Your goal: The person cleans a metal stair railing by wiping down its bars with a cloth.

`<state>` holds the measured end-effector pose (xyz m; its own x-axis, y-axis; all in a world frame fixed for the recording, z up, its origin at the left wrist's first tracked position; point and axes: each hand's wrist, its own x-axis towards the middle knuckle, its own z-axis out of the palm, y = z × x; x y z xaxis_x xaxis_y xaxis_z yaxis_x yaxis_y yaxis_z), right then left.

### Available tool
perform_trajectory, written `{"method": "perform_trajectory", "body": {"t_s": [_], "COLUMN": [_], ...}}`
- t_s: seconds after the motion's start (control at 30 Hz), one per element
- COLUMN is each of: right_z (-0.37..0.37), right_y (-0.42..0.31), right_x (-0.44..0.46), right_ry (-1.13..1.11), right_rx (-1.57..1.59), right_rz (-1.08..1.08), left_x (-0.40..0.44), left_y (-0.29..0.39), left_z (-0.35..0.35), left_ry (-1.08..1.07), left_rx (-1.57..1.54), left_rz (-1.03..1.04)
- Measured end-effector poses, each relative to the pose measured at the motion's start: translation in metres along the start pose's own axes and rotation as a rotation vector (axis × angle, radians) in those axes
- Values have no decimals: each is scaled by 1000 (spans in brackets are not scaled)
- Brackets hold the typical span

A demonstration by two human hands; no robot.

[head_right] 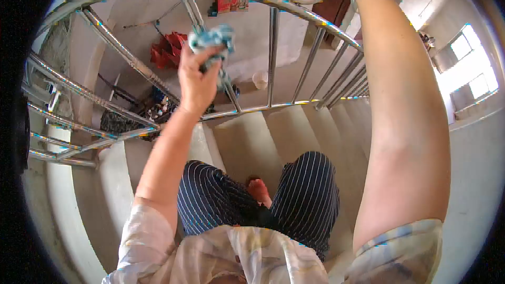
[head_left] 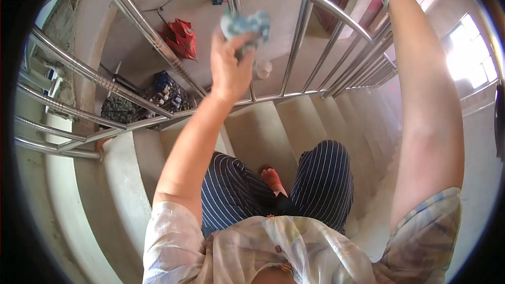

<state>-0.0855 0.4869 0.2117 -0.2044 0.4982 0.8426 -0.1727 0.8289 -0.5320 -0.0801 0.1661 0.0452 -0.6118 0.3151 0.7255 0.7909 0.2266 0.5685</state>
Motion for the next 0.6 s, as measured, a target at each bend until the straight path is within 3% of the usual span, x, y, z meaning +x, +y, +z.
{"method": "perform_trajectory", "body": {"t_s": [0.13,0.2,0.27,0.33,0.37,0.5,0.53,0.57,0.6], "right_z": [-4,-2,-6,-7,-7,-1,2,5,6], "right_y": [4,-1,-13,-12,-11,13,43,58,47], "right_x": [3,6,-2,-2,-1,7,16,16,13], "right_ry": [-59,-43,-129,-117,-98,-91,-216,-343,-350], "right_rx": [-42,-94,-11,-36,-67,-39,-215,-391,-392], "right_rz": [-77,-129,80,32,-12,4,-145,-294,-287], "left_x": [18,-11,-42,-65,-72,-68,-54,-49,-33], "left_y": [7,-13,-36,-44,-40,-4,12,3,10], "left_z": [-1,11,17,15,10,-38,-64,-85,-109], "left_ry": [54,-63,-359,-631,-626,-272,-121,8,99], "left_rx": [-134,-114,-24,71,70,-127,-114,-24,55], "left_rz": [-19,-236,-610,-846,-839,-310,-109,-30,-18]}}
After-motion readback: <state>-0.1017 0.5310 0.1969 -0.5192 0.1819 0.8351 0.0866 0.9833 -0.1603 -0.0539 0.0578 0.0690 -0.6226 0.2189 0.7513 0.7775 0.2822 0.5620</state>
